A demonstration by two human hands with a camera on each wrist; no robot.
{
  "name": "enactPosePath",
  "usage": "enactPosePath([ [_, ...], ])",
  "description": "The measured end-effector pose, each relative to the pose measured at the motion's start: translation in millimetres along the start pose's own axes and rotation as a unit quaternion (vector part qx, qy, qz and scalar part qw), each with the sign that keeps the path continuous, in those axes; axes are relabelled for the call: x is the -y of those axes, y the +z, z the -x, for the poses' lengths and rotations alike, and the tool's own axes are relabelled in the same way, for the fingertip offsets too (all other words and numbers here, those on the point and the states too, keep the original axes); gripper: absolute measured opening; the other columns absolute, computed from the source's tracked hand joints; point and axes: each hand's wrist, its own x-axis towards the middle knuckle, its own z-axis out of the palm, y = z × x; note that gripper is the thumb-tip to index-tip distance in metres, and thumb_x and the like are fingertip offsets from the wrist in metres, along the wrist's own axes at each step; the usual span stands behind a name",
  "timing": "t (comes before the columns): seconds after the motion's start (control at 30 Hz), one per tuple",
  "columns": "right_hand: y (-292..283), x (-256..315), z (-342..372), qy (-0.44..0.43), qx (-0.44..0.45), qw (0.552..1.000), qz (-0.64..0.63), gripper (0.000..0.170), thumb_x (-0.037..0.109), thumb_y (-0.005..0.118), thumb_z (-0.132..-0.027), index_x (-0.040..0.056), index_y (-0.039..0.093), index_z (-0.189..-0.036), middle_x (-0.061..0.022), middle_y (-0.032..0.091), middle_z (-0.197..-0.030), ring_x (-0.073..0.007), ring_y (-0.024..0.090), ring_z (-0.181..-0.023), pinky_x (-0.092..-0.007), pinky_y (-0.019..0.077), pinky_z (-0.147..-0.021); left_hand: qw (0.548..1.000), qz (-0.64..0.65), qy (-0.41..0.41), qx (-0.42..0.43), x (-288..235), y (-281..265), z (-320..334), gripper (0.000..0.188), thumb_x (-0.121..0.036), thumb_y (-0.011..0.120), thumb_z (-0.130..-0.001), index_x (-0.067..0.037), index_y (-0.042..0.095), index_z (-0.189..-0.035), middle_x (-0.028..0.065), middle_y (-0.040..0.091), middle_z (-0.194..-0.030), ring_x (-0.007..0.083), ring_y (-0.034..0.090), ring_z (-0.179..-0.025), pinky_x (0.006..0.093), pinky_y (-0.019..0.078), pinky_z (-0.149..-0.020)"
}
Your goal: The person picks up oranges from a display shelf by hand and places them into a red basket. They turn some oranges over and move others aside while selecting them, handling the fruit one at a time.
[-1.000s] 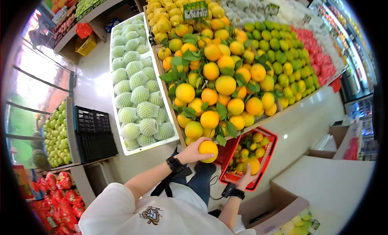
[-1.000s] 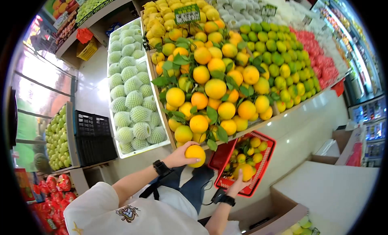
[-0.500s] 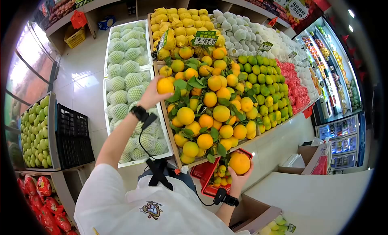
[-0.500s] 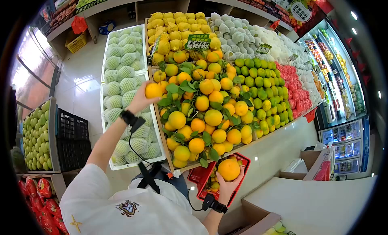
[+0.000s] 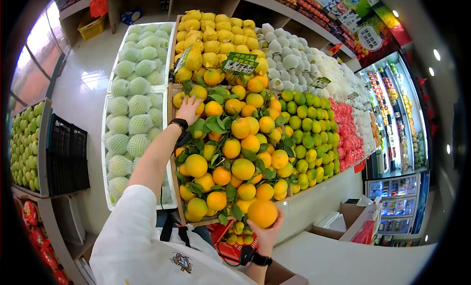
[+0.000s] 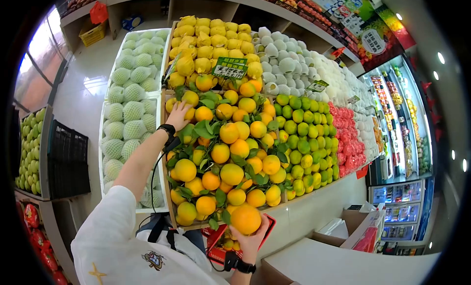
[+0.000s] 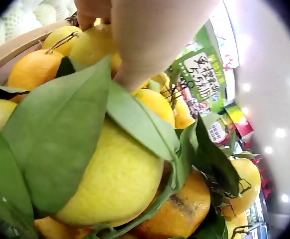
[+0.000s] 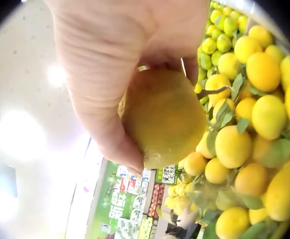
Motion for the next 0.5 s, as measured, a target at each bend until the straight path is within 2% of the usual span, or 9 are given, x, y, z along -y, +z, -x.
enactPosePath([
  [0.07,10,13,-39,-0.022,0.019,0.998,-0.064,0.098,0.011,0.087,-0.054,0.0065,0.028,-0.132,-0.0115,0.038,-0.128,-0.0241,0.045,-0.116,-0.0385,0.0417,-0.097,1.000,-0.002,0.015,0.018,2,-7,6,0.063,-0.023,0.059,-0.083,-0.018,0.031,-0.140,0.0159,0.024,-0.147,0.0448,0.020,-0.133,0.0484,0.0267,-0.108],
  [0.1,17,27,-60,-0.030,0.026,0.994,-0.099,0.099,0.010,0.086,-0.055,0.0068,0.026,-0.133,-0.0116,0.038,-0.128,-0.0243,0.045,-0.117,-0.0387,0.0415,-0.097,1.000,0.004,0.019,0.023,6,-9,8,0.063,-0.027,0.053,-0.087,-0.014,0.026,-0.142,0.0163,0.020,-0.149,0.0447,0.019,-0.134,0.0488,0.0259,-0.108],
  [0.13,18,18,-88,-0.083,0.066,0.992,-0.073,0.100,0.011,0.085,-0.057,0.0074,0.023,-0.135,-0.0128,0.036,-0.130,-0.0251,0.043,-0.119,-0.0399,0.0406,-0.098,0.999,-0.022,0.021,0.009,2,-17,17,0.066,-0.027,0.054,-0.085,-0.009,0.025,-0.142,0.0168,0.021,-0.149,0.0451,0.019,-0.134,0.0489,0.0255,-0.107],
  [0.2,42,55,-134,-0.137,0.105,0.983,-0.061,0.103,0.012,0.083,-0.058,0.0075,0.020,-0.139,-0.0138,0.035,-0.133,-0.0259,0.042,-0.120,-0.0400,0.0391,-0.099,0.996,-0.034,0.030,-0.077,-6,-23,44,0.059,-0.024,0.055,-0.084,-0.005,0.034,-0.136,0.0188,0.033,-0.141,0.0429,0.029,-0.129,0.0462,0.0303,-0.105],
  [0.23,53,62,-164,-0.206,0.144,0.967,-0.042,0.097,0.010,0.081,-0.060,0.0081,0.024,-0.139,-0.0130,0.037,-0.132,-0.0252,0.044,-0.119,-0.0389,0.0408,-0.098,0.996,0.034,0.047,-0.068,-15,-33,64,0.053,-0.022,0.055,-0.083,-0.003,0.040,-0.130,0.0193,0.041,-0.133,0.0411,0.036,-0.123,0.0445,0.0334,-0.102],
  [0.27,72,83,-183,-0.204,0.163,0.964,-0.055,0.088,0.008,0.079,-0.062,0.0084,0.032,-0.136,-0.0124,0.040,-0.130,-0.0247,0.047,-0.116,-0.0374,0.0424,-0.096,0.991,0.102,0.065,-0.059,-25,-46,88,0.047,-0.020,0.056,-0.082,-0.002,0.046,-0.124,0.0198,0.049,-0.125,0.0392,0.043,-0.118,0.0428,0.0365,-0.099],
  [0.33,114,89,-237,-0.270,0.187,0.941,-0.082,0.078,0.005,0.077,-0.060,0.0073,0.039,-0.128,-0.0106,0.043,-0.127,-0.0232,0.048,-0.114,-0.0359,0.0430,-0.095,0.978,0.186,0.069,-0.063,-47,-54,140,0.034,-0.015,0.056,-0.082,0.001,0.053,-0.111,0.0200,0.057,-0.109,0.0366,0.051,-0.105,0.0412,0.0408,-0.093],
  [0.43,179,107,-293,-0.410,0.183,0.891,0.064,0.070,0.005,0.074,-0.061,0.0086,0.042,-0.123,-0.0128,0.047,-0.119,-0.0296,0.048,-0.115,-0.0390,0.0422,-0.097,0.968,0.251,0.018,0.009,-69,-50,218,0.026,-0.012,0.055,-0.082,-0.002,0.057,-0.106,0.0183,0.060,-0.100,0.0352,0.055,-0.097,0.0405,0.0442,-0.086],
  [0.5,223,98,-318,-0.404,0.214,0.878,0.139,0.069,0.005,0.074,-0.060,0.0099,0.043,-0.123,-0.0155,0.045,-0.123,-0.0344,0.043,-0.119,-0.0420,0.0381,-0.101,0.964,0.266,-0.019,0.013,-83,-40,267,0.024,-0.011,0.054,-0.083,-0.004,0.058,-0.105,0.0167,0.061,-0.096,0.0337,0.058,-0.090,0.0393,0.0465,-0.080],
])
